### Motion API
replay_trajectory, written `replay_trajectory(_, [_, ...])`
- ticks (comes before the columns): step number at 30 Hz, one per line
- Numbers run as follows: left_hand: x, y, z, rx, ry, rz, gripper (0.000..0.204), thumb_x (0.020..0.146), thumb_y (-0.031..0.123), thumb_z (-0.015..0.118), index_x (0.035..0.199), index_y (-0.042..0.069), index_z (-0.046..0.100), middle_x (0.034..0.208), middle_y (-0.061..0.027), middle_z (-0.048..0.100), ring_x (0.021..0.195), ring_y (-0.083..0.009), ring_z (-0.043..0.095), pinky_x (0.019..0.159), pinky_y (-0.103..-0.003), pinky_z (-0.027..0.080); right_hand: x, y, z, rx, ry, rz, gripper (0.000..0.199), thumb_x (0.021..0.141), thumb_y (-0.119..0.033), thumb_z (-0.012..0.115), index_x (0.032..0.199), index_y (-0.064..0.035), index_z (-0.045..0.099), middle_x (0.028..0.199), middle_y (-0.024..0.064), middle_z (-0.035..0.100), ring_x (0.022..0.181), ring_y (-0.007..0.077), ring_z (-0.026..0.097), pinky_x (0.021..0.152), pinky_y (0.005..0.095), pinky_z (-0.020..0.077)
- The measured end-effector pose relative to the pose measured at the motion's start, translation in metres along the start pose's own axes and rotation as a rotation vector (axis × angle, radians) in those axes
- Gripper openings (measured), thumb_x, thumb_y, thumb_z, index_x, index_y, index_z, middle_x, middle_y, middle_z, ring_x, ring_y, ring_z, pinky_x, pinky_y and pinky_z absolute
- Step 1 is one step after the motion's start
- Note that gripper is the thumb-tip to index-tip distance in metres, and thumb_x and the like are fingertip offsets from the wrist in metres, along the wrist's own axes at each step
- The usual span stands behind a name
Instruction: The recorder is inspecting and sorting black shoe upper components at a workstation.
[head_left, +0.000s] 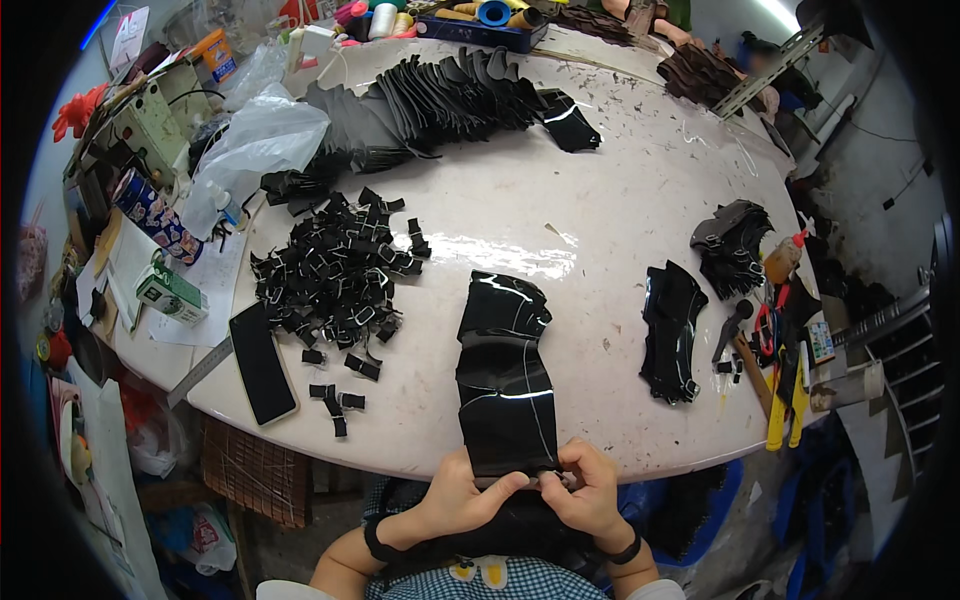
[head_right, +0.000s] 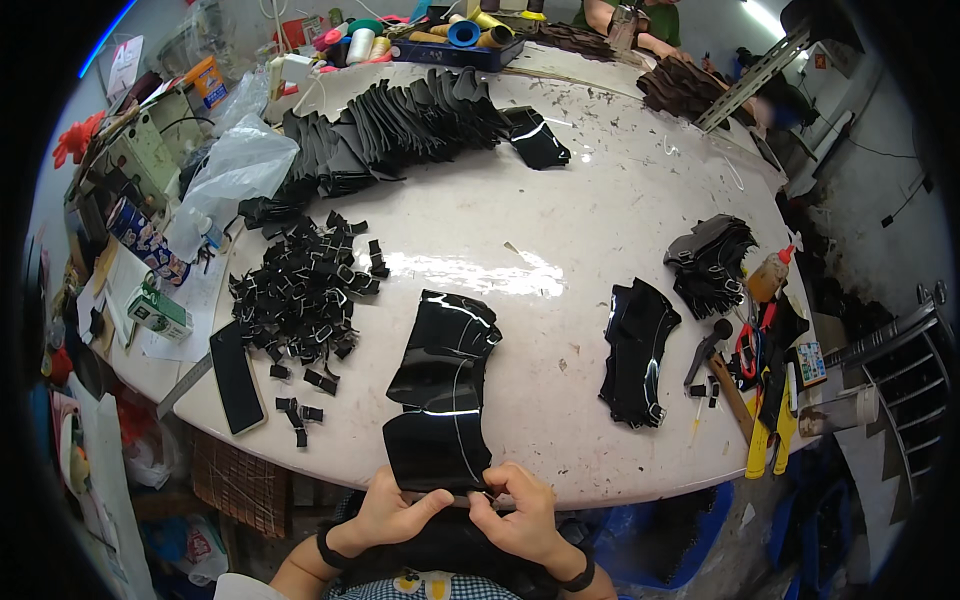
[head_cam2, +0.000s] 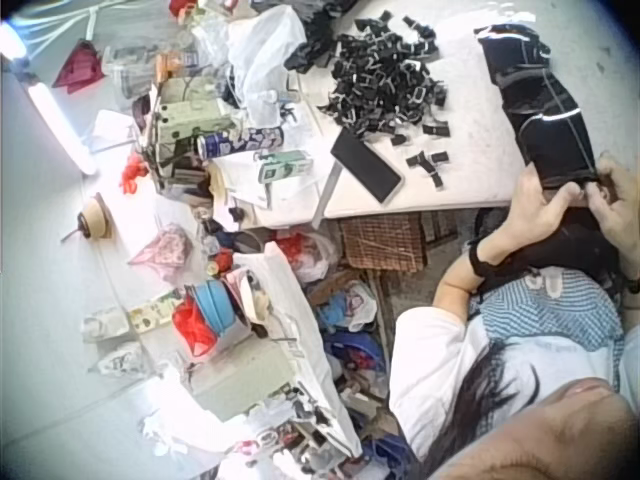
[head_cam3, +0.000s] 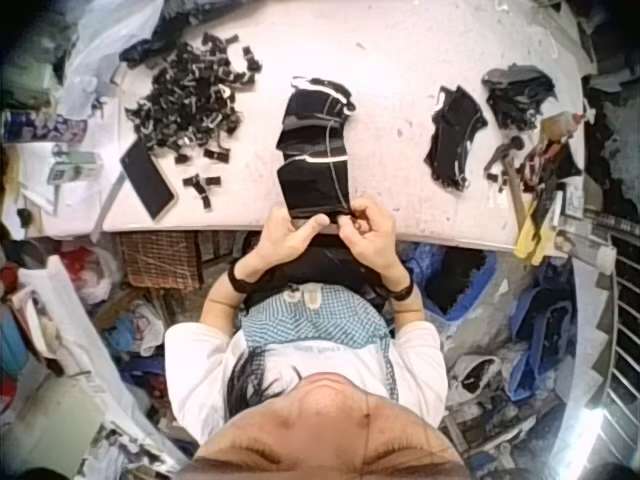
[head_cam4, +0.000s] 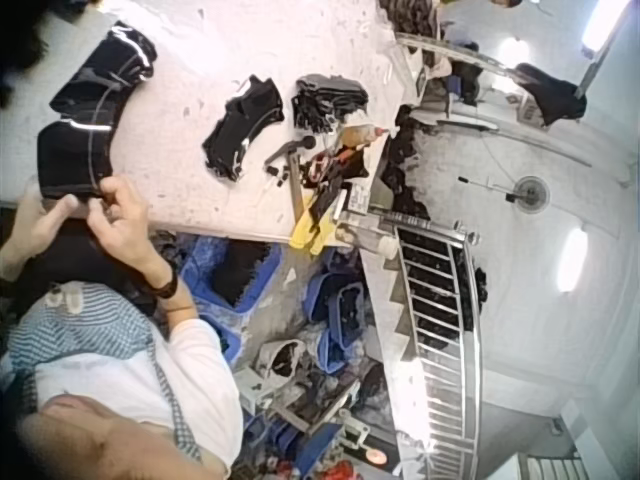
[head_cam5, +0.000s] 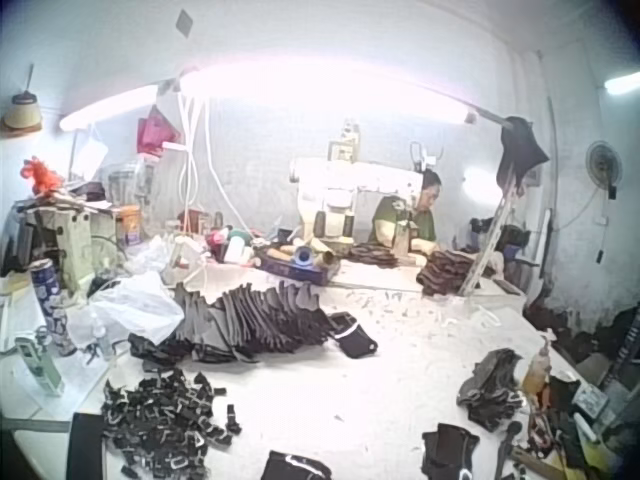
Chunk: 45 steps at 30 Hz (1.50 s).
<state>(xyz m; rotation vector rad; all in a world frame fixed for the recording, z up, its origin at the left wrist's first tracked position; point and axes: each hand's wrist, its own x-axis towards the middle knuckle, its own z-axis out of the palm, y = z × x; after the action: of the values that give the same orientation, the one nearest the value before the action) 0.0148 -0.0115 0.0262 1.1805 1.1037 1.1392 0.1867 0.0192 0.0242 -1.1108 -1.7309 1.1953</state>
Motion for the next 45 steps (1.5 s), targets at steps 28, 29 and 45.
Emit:
replay_trajectory(28, [0.009, -0.017, -0.011, 0.127, -0.122, 0.177, 0.028, 0.073, 0.004, 0.065, 0.099, 0.001, 0.059, 0.095, -0.0092, 0.061, 0.085, -0.0182, 0.060, 0.074, -0.028, 0.047, -0.004, -0.004, 0.003, 0.479, -0.239, 0.216, 0.019, 0.082, 0.005, 0.053, 0.100, 0.0034, 0.047, 0.082, 0.0092, 0.058, 0.073, 0.0139, 0.063, 0.063, 0.0230, 0.0516])
replay_trajectory(29, [0.009, -0.017, -0.009, 0.227, -0.104, 0.238, 0.028, 0.072, 0.004, 0.066, 0.099, 0.001, 0.059, 0.094, -0.0091, 0.062, 0.085, -0.0181, 0.060, 0.074, -0.028, 0.047, -0.004, -0.003, 0.003, 0.490, -0.227, 0.222, 0.019, 0.082, 0.005, 0.054, 0.099, 0.0032, 0.047, 0.081, 0.0089, 0.058, 0.072, 0.0138, 0.063, 0.062, 0.0230, 0.0516])
replay_trajectory(45, [0.006, -0.006, -0.025, -0.400, -0.338, -0.095, 0.043, 0.075, 0.011, 0.067, 0.113, -0.001, 0.052, 0.106, -0.0104, 0.058, 0.097, -0.0176, 0.054, 0.086, -0.029, 0.042, 0.001, -0.004, 0.006, 0.011, 0.081, 0.000, 0.026, 0.072, -0.001, 0.069, 0.086, -0.0029, 0.048, 0.073, 0.0060, 0.055, 0.054, 0.0084, 0.054, 0.049, 0.0190, 0.0437])
